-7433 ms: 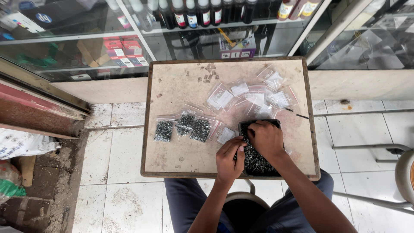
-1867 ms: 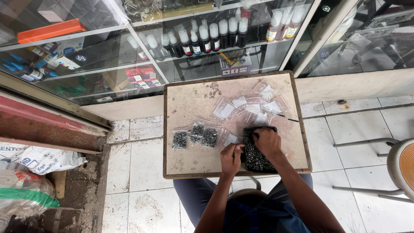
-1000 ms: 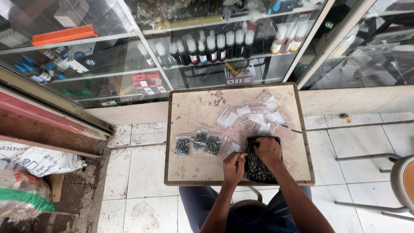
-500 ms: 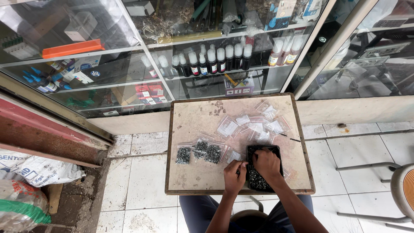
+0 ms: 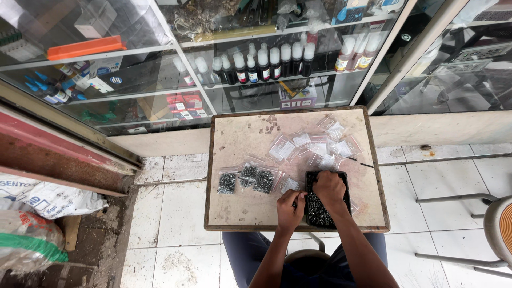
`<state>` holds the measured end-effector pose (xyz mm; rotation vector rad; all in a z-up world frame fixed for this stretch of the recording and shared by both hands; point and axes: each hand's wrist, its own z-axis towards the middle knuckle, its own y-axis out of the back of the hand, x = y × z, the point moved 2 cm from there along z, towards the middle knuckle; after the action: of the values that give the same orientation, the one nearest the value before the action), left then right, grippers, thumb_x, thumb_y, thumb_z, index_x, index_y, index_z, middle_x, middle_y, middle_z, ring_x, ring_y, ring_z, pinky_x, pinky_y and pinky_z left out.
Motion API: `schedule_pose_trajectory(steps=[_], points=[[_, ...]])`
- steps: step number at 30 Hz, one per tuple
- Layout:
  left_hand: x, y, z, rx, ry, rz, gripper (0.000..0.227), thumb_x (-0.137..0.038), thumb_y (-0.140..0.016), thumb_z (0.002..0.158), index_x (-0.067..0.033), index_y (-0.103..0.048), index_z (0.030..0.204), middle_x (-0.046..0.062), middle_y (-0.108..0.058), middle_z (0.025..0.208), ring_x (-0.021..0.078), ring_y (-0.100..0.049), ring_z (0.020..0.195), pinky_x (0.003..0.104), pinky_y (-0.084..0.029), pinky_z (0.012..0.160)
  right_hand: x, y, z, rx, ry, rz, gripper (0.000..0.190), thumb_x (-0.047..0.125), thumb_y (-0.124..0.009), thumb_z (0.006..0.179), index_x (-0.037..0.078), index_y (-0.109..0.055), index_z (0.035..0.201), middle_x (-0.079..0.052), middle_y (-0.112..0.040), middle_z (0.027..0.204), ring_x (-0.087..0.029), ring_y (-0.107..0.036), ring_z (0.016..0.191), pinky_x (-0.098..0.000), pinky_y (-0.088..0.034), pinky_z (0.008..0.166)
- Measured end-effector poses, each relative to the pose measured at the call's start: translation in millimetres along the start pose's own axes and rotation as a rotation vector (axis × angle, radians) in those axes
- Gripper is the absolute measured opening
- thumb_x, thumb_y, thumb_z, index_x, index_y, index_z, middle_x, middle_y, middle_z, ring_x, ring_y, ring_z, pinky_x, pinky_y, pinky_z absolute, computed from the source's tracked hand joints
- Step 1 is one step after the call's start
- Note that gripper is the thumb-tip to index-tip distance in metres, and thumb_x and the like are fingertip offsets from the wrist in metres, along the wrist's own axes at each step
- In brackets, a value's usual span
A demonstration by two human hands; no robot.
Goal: The person sorts small metallic fasteners from a black tray into small plastic bags using their hands. They pick up the fasteners, place them into the bags, and arrange the filled bags on the table.
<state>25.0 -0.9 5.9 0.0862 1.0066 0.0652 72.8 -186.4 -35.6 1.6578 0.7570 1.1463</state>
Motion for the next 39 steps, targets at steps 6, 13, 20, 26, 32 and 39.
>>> schedule_pose_trajectory(steps=[6,13,20,26,32,39], points=[[2,3,0,0.015,0.104,-0.056,0.026,-0.013,-0.058,0.112,-0.0063,-0.082,0.103,0.010,-0.071,0.077,0.0240,-0.074,0.068,0.035,-0.061,0.057,0,31,-24,-0.021,0.106,0.301,0.020,0.019,-0.075,0.097,0.007,-0.083,0.110,-0.017,-0.078,0.080,-0.037,-0.078,0.072,-0.0475,-0.065,0.058],[3,-7,7,-0.149,0.489,-0.424,0.042,-0.025,-0.048,0.117,0.0027,-0.079,0.114,0.023,-0.078,0.098,0.0265,-0.076,0.095,0.041,-0.065,0.077,55,106,-92,0.141,0.226,0.870,0.017,0.008,-0.079,0.090,0.005,-0.086,0.105,-0.020,-0.078,0.071,-0.022,-0.071,0.060,-0.0399,-0.056,0.052],[42,-14,-12,-0.505,0.920,-1.318,0.050,-0.049,-0.052,0.110,-0.0128,-0.060,0.076,0.007,-0.056,0.069,0.0243,-0.064,0.065,0.027,-0.044,0.047,11,103,-95,-0.074,0.300,1.031,0.028,0.002,-0.076,0.093,0.008,-0.085,0.118,-0.014,-0.071,0.061,-0.009,-0.051,0.049,-0.0264,-0.044,0.047],[12,0,6,-0.121,0.442,-0.702,0.073,-0.048,-0.029,0.117,0.0042,-0.078,0.102,0.026,-0.083,0.098,0.0335,-0.081,0.101,0.040,-0.064,0.086,-46,77,-98,-0.308,0.220,0.842,0.014,0.008,-0.075,0.102,0.011,-0.087,0.109,-0.012,-0.069,0.058,-0.009,-0.051,0.044,-0.0264,-0.040,0.045],[31,-7,-13,-0.058,0.432,-0.798,0.074,-0.048,-0.024,0.117,0.0103,-0.070,0.127,0.032,-0.079,0.111,0.0435,-0.076,0.113,0.050,-0.062,0.097,-60,60,-100,-0.324,0.168,0.856,0.014,0.008,-0.072,0.105,0.008,-0.085,0.110,-0.015,-0.071,0.062,-0.012,-0.058,0.050,-0.0310,-0.045,0.049],[23,-6,-7,-0.022,0.319,-0.494,0.062,-0.035,-0.033,0.117,0.0105,-0.075,0.122,0.028,-0.081,0.103,0.0414,-0.078,0.106,0.049,-0.063,0.092,-56,60,-95,-0.298,0.211,0.925,0.015,0.005,-0.072,0.102,0.004,-0.083,0.113,-0.014,-0.073,0.060,-0.016,-0.066,0.049,-0.0307,-0.052,0.049]])
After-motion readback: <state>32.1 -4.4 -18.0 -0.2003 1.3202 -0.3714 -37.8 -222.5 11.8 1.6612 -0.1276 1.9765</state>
